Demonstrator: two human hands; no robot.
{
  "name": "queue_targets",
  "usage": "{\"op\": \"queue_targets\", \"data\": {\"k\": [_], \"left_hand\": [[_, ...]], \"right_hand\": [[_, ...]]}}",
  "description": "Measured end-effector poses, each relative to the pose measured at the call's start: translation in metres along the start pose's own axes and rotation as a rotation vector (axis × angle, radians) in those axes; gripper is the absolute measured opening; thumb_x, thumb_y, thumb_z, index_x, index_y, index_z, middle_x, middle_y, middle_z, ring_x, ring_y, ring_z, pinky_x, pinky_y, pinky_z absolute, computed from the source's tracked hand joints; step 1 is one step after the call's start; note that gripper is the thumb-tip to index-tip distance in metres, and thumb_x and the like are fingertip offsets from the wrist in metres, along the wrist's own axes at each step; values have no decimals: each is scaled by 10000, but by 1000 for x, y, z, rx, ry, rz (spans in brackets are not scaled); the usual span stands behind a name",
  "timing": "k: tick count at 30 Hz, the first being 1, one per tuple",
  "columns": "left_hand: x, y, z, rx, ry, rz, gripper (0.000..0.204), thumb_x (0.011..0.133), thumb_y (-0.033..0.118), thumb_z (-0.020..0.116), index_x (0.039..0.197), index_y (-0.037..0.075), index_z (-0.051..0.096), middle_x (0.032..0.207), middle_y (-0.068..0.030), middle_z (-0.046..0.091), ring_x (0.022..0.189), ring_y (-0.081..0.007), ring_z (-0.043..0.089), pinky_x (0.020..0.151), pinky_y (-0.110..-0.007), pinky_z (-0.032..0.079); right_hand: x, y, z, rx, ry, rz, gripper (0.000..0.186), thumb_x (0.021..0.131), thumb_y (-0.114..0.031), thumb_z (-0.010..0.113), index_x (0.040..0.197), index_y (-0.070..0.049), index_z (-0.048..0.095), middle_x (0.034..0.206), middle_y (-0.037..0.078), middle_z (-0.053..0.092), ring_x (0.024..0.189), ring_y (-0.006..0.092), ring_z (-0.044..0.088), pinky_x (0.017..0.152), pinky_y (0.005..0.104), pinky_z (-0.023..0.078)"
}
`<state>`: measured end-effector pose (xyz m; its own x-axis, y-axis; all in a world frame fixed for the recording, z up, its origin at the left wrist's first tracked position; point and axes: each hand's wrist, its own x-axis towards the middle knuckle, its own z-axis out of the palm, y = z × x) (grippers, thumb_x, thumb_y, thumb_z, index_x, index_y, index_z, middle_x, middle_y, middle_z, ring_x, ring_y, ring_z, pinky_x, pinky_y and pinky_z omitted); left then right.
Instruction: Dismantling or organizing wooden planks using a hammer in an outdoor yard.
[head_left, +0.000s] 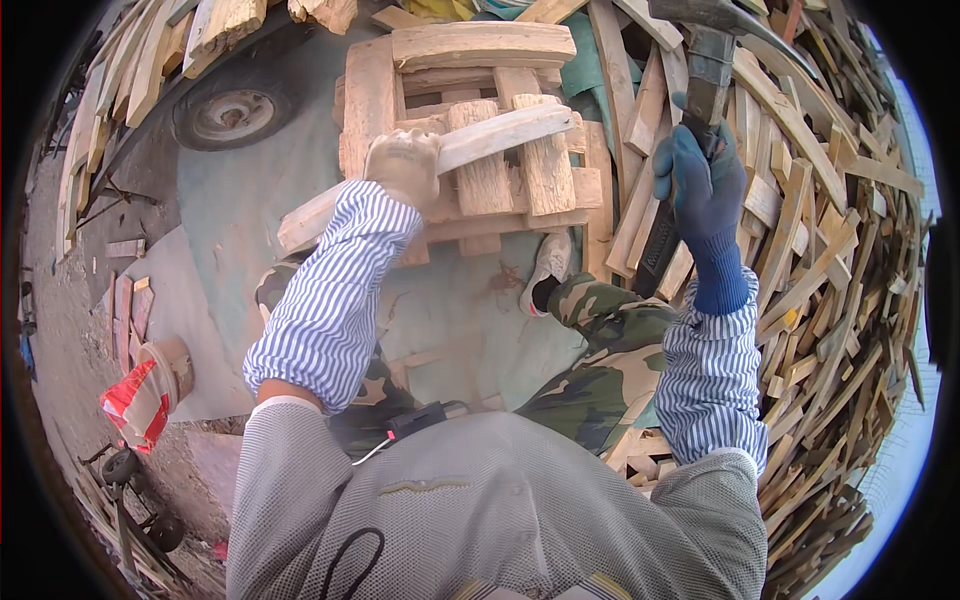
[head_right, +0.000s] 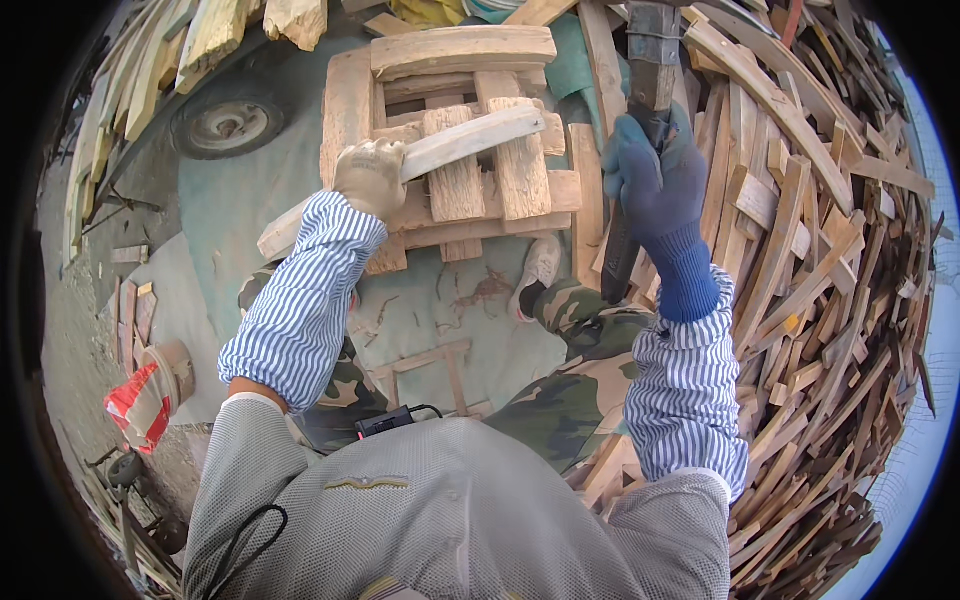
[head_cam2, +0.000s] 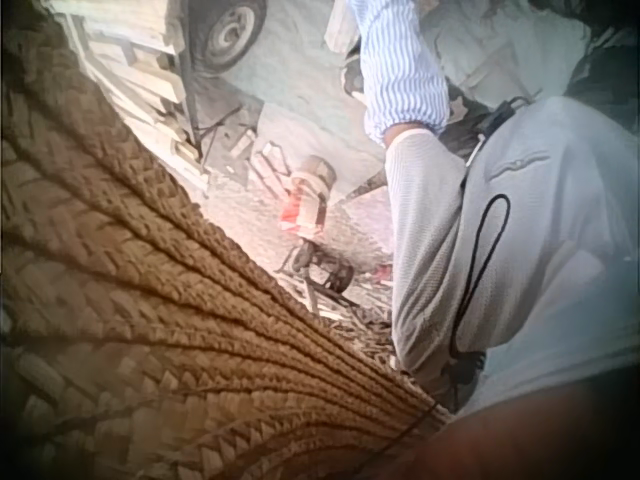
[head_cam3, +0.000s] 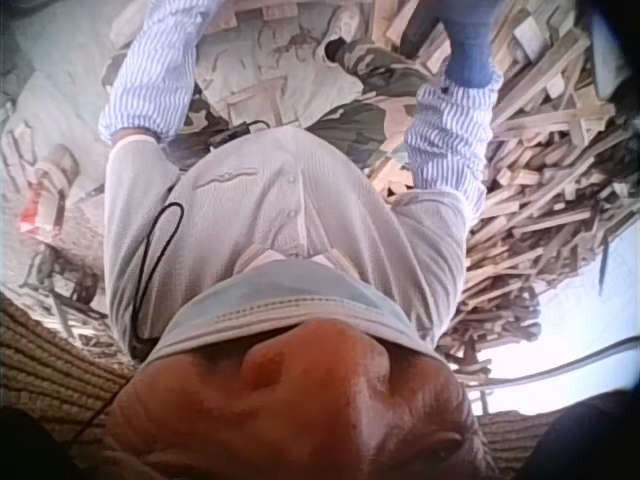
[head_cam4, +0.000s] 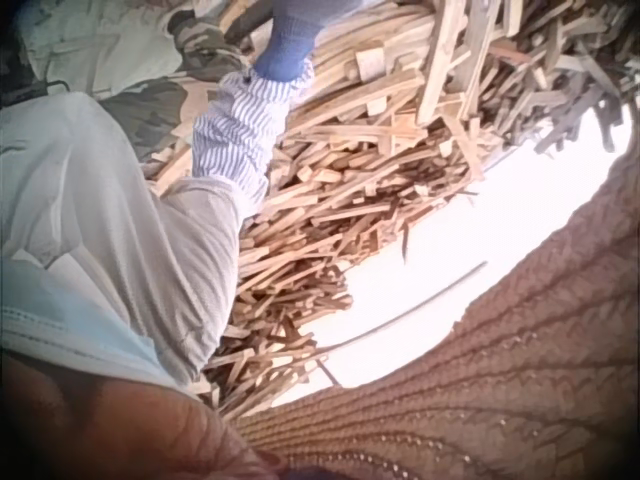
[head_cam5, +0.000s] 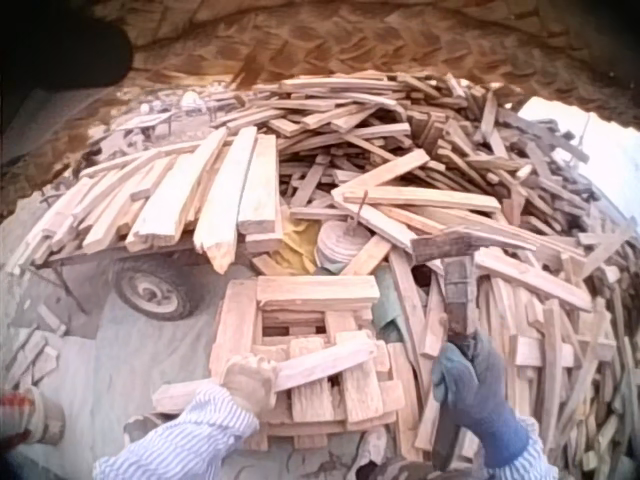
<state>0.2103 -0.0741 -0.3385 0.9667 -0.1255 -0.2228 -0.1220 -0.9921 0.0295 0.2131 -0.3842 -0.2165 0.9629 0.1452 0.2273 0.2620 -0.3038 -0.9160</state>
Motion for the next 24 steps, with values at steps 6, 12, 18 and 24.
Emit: {"op": "queue_targets", "data": {"k": [6, 12, 18, 24], "left_hand": [[3, 5, 15, 48, -11, 61, 281, 884, 130, 598, 1150, 100, 685, 1205, -117, 691, 1165, -264, 645, 984, -410, 504], [12, -16, 0, -19, -7, 36, 290, 869, 124, 615, 1149, 86, 678, 1168, -123, 702, 1147, -274, 653, 990, -394, 511], [21, -11, 5, -70, 18, 112, 287, 843, 123, 652, 1124, 74, 690, 1146, -113, 711, 1118, -272, 668, 972, -384, 525], [17, -25, -11, -65, -75, 39, 309, 848, 132, 647, 1150, 74, 681, 1160, -109, 707, 1119, -271, 670, 974, -384, 528]], "right_hand": [[-11, 77, -2, -570, -323, 414, 306, 956, -278, 622, 970, 27, 605, 727, 119, 633, 616, 206, 633, 621, 343, 516], [-1, -4, 9, -270, -93, 235, 254, 973, -238, 640, 1019, 6, 587, 697, 63, 609, 621, 112, 578, 587, 297, 487], [-8, 132, 4, -762, -329, 354, 312, 942, -248, 676, 1081, 12, 576, 756, 75, 629, 620, 119, 604, 574, 322, 497], [-14, 31, 25, -49, -15, 426, 237, 996, -214, 621, 1096, -1, 588, 690, 19, 584, 547, 87, 539, 498, 249, 435]]}}
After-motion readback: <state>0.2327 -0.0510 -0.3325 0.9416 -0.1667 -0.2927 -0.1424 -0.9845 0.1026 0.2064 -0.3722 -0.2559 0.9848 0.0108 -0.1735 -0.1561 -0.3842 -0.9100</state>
